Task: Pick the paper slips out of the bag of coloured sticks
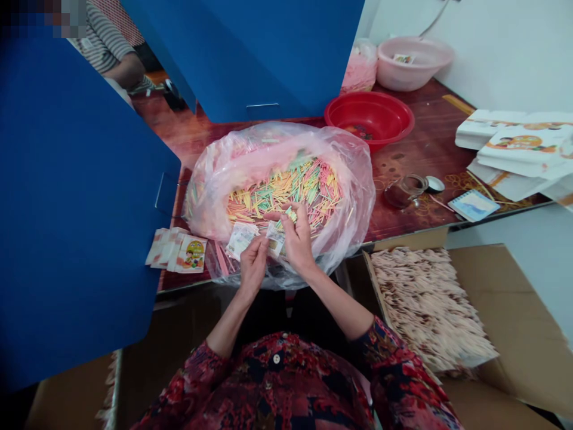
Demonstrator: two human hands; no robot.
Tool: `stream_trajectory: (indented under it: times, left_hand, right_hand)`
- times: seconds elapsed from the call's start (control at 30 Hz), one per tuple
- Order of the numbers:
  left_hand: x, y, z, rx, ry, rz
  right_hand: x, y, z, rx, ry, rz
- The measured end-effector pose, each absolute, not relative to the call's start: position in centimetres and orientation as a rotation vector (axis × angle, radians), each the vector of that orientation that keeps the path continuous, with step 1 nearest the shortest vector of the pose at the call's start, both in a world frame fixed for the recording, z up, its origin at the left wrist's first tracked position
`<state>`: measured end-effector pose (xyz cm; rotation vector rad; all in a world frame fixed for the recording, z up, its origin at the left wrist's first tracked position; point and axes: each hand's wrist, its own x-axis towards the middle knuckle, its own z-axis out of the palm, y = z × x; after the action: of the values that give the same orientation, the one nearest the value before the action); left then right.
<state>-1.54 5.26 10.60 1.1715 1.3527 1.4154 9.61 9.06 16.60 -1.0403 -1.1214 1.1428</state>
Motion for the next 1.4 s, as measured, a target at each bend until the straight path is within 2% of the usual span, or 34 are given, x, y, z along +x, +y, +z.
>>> stream_trajectory:
  times: [0.27, 0.5, 0.7, 0.8, 0.93, 1.03, 1.13, 1.23, 1.33, 1.4]
  left_hand:
    - [-1.6, 5.7, 10.7, 1.004, 1.332, 1.397]
    - [-2.0, 6.6, 10.7, 0.757, 1.113, 1.449]
    - [-1.9, 6.9, 11.3, 0.48, 1.009, 1.332]
    - [-1.6, 6.5, 11.0, 0.532, 1.016, 1.309]
    - [-1.4, 5.4, 10.2, 0.837, 1.011, 1.221]
    - [-2.7, 4.6, 9.7, 1.016, 1.239, 1.215]
    - [-5.6, 4.4, 9.7, 1.312, 1.776, 1.231]
    - [-8.4, 5.1, 10.3, 1.588, 2.204, 0.961]
    - [-9.4, 6.1, 10.8, 1.599, 2.329, 0.698]
    - [-9.5, 6.5, 10.7, 1.552, 2.325, 0.685]
  right_hand:
    - [11.1, 9.8, 17.2, -0.878, -1.403, 1.313]
    - [12.0, 10.5, 15.4, -1.042, -1.401, 1.13]
    - [11.8, 10.2, 14.1, -1.077, -1.171, 1.34]
    - [11.8, 9.9, 14.2, -1.052, -1.18, 1.379]
    - [12.2, 9.7, 14.1, -1.145, -1.258, 1.233]
    - [12.8, 9.9, 13.3, -1.223, -1.241, 1.104]
    - [13.3, 10.2, 11.6, -1.298, -1.274, 1.015]
    - [13.3, 10.4, 9.3, -1.356, -1.368, 0.917]
    - [13.0, 10.5, 7.6, -1.461, -1.552, 0.723]
    - [13.0, 10.5, 7.1, -1.544, -1.679, 0.543]
